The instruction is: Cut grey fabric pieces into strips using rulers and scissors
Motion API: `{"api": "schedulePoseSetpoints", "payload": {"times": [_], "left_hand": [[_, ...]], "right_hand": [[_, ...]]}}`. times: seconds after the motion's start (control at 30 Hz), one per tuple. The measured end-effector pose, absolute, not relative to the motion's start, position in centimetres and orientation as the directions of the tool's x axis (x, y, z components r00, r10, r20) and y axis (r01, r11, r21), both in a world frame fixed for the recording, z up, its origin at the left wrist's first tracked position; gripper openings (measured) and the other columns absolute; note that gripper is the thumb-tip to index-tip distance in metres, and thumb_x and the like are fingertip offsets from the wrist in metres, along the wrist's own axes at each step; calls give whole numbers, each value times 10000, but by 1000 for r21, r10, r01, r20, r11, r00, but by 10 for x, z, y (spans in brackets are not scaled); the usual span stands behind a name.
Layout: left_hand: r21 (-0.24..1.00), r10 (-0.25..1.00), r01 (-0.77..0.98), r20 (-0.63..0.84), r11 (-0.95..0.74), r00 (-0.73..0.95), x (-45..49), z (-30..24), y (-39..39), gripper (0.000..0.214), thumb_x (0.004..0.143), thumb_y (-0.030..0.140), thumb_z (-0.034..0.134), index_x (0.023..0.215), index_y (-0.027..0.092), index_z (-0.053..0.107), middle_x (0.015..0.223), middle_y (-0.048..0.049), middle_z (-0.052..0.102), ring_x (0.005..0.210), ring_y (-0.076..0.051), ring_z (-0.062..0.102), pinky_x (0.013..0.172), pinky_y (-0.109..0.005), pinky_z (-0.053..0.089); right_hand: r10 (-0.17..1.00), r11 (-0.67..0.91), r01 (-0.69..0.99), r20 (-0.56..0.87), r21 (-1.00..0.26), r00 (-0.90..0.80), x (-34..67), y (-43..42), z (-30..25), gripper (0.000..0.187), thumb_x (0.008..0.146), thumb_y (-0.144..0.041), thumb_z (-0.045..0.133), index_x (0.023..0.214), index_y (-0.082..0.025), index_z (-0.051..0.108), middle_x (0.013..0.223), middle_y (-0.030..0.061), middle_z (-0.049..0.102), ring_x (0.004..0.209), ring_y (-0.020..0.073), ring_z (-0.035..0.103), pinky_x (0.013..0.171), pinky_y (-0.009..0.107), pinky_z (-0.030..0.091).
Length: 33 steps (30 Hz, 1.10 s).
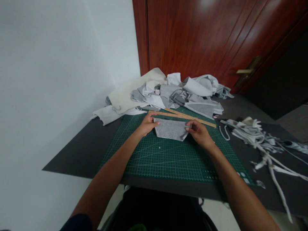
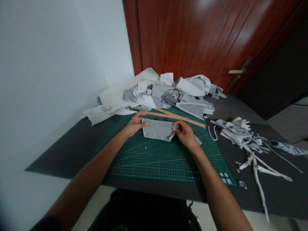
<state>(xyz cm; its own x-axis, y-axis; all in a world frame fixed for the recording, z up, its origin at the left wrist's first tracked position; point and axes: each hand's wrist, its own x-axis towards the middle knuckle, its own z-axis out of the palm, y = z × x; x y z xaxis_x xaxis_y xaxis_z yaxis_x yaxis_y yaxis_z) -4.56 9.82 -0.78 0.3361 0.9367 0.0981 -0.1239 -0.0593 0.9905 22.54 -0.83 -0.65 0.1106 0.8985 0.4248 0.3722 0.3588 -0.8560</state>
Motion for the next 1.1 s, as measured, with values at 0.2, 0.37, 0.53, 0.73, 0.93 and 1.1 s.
{"api": "schedulePoseSetpoints", "payload": {"times": [0.2, 0.37, 0.53, 0.73, 0.93, 1.1], "left_hand": [[994, 937, -68, 103, -85, 334, -48, -12, 102, 442, 566, 128, 843, 961, 156, 649, 734, 27, 680, 707, -155, 659, 701, -272, 513], [994, 951, -26, 108, -105, 289, -46, -15, 105, 224, 630, 175, 821, 728, 163, 620, 594, 45, 598, 573, -130, 575, 575, -234, 457], [989, 957, -97, 136, -114, 255, -39, -9, 95, 245, 756, 308, 763, 848, 186, 571, 730, 20, 642, 689, -160, 634, 633, -259, 508], [980, 973, -180, 122, -86, 196, -35, -4, 85, 348, 786, 318, 733, 1020, 230, 491, 755, 55, 611, 637, -123, 601, 586, -214, 468], [967, 971, -255, 47, 14, 232, -42, 4, 86, 554, 728, 320, 812, 1094, 285, 399, 742, 81, 605, 537, -122, 585, 504, -205, 447], [933, 942, -327, -37, 152, 334, -49, 12, 87, 489, 693, 241, 853, 1019, 260, 488, 751, 62, 601, 550, -102, 580, 496, -190, 438]], "right_hand": [[887, 279, 461, 410, -842, 212, 236, -6, -8, 341, 740, -351, 730, 1050, -233, 652, 807, 9, 627, 718, 216, 586, 696, 363, 469], [884, 273, 486, 416, -830, 214, 232, -6, -6, 205, 831, -425, 656, 776, -230, 620, 717, 11, 602, 680, 202, 555, 663, 339, 438], [860, 343, 262, 414, -902, 299, 217, -9, -6, 236, 918, -497, 592, 912, -264, 554, 809, -9, 583, 722, 190, 551, 668, 313, 464], [824, 349, 337, 457, -875, 334, 209, -13, -6, 296, 906, -483, 630, 1101, -283, 532, 773, -28, 567, 649, 175, 512, 602, 293, 412], [900, 273, -56, 234, -960, 368, 208, -14, 3, 410, 789, -467, 768, 1056, -324, 491, 621, -101, 486, 466, 117, 413, 443, 222, 320], [961, 122, -281, 43, -952, 272, 216, -13, 12, 292, 703, -420, 848, 839, -247, 657, 739, -10, 632, 609, 144, 569, 510, 256, 498]]}}
